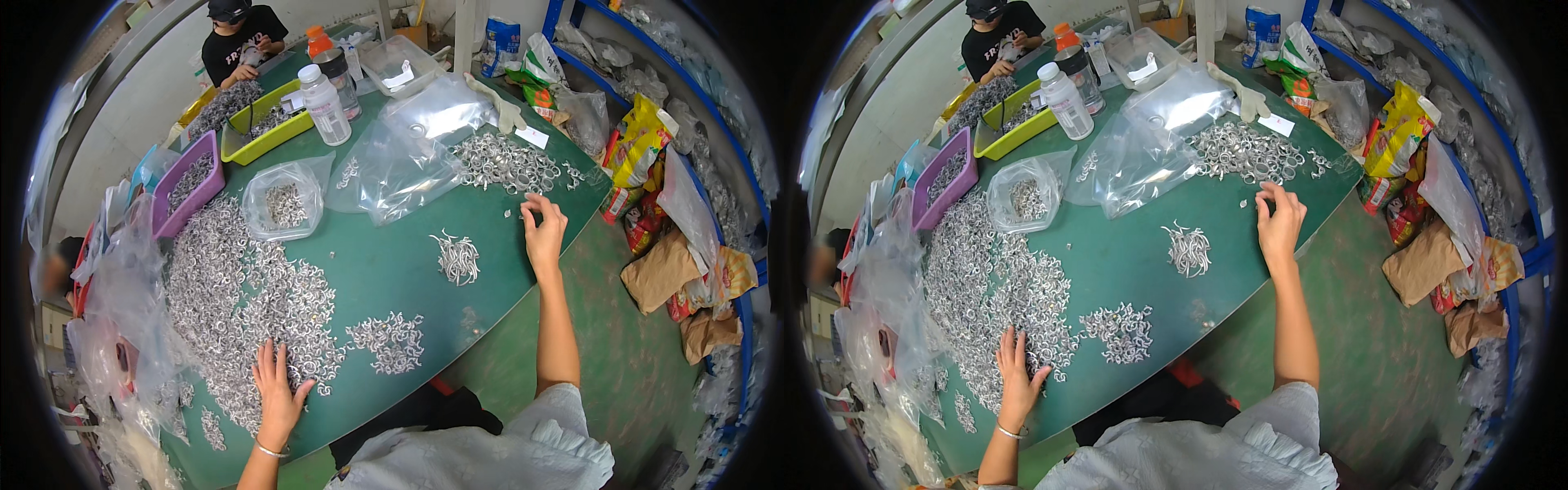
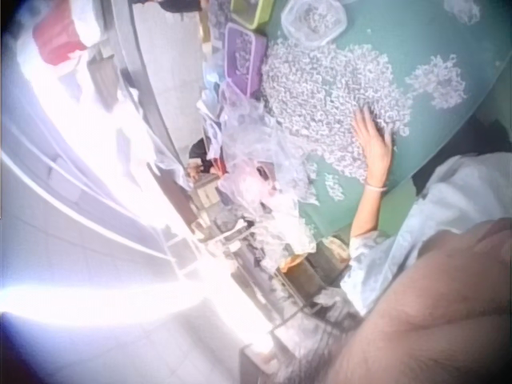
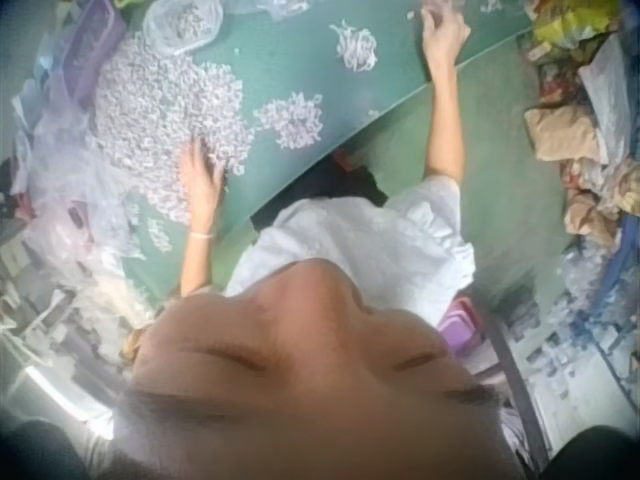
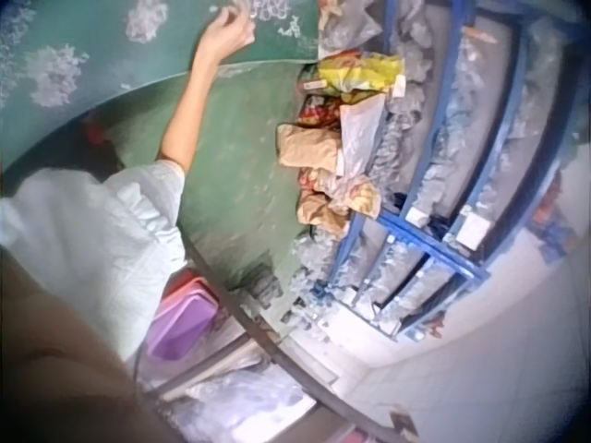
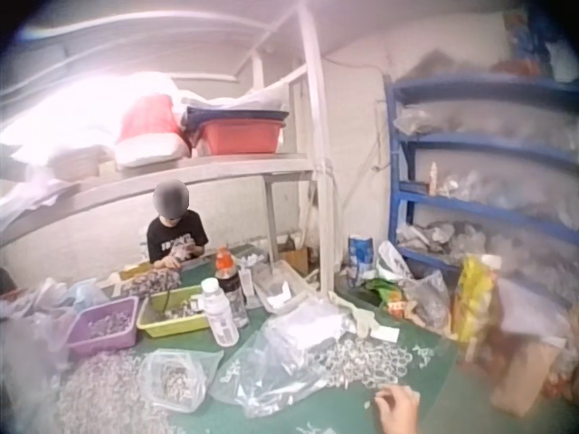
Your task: The person picks up small metal hooks from a pile on a green table, counts them into smaller groups, and places them into plastic bags.
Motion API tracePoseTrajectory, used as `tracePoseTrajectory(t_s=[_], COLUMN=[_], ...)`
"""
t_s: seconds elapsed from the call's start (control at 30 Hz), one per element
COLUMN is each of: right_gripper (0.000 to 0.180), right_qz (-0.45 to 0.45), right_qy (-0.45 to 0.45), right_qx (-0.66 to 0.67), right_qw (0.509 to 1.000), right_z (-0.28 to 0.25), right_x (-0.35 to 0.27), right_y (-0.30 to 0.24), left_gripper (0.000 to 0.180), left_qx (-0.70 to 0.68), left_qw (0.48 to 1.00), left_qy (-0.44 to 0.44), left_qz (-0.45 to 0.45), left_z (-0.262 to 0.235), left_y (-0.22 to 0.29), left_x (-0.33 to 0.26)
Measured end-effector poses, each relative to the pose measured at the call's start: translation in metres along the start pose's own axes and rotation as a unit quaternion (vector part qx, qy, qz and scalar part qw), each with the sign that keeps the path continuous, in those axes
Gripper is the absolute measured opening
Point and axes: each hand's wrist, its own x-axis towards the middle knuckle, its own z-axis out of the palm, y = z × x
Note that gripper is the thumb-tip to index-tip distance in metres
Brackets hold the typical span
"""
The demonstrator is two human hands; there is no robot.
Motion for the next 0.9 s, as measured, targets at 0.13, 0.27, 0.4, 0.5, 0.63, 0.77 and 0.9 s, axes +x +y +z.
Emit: tracePoseTrajectory(t_s=[0.13, 0.27, 0.4, 0.5, 0.63, 0.77, 0.9], right_gripper=[0.033, 0.032, 0.021, 0.015, 0.015, 0.022, 0.025], right_qz=[0.003, -0.07, -0.134, -0.128, 0.067, 0.152, 0.194], right_qy=[-0.024, -0.064, -0.036, -0.002, -0.046, -0.265, -0.455], right_qx=[0.039, -0.048, -0.059, -0.063, 0.211, 0.52, 0.6], right_qw=[0.999, 0.994, 0.989, 0.99, 0.974, 0.798, 0.628], right_z=[-0.006, 0.01, 0.017, 0.015, 0.016, 0.01, 0.012], right_x=[-0.005, -0.002, 0.001, 0.003, 0.001, -0.036, -0.088], right_y=[-0.011, -0.015, -0.009, -0.006, -0.046, -0.163, -0.237], left_gripper=[0.068, 0.063, 0.061, 0.059, 0.054, 0.048, 0.033], left_qx=[0.049, 0.045, 0.026, 0.03, 0.019, -0.052, -0.353], left_qw=[0.998, 0.995, 0.994, 0.995, 0.995, 0.99, 0.934], left_qy=[-0.001, 0.029, 0.059, 0.05, 0.069, 0.112, 0.014], left_qz=[0.036, 0.078, 0.084, 0.087, 0.068, 0.074, 0.048], left_z=[0.002, 0.009, 0.014, 0.009, 0.01, -0.012, -0.041], left_y=[-0.002, -0.01, -0.015, -0.012, -0.012, 0.01, 0.041], left_x=[0.0, 0.001, 0.0, 0.003, 0.001, 0.0, 0.013])
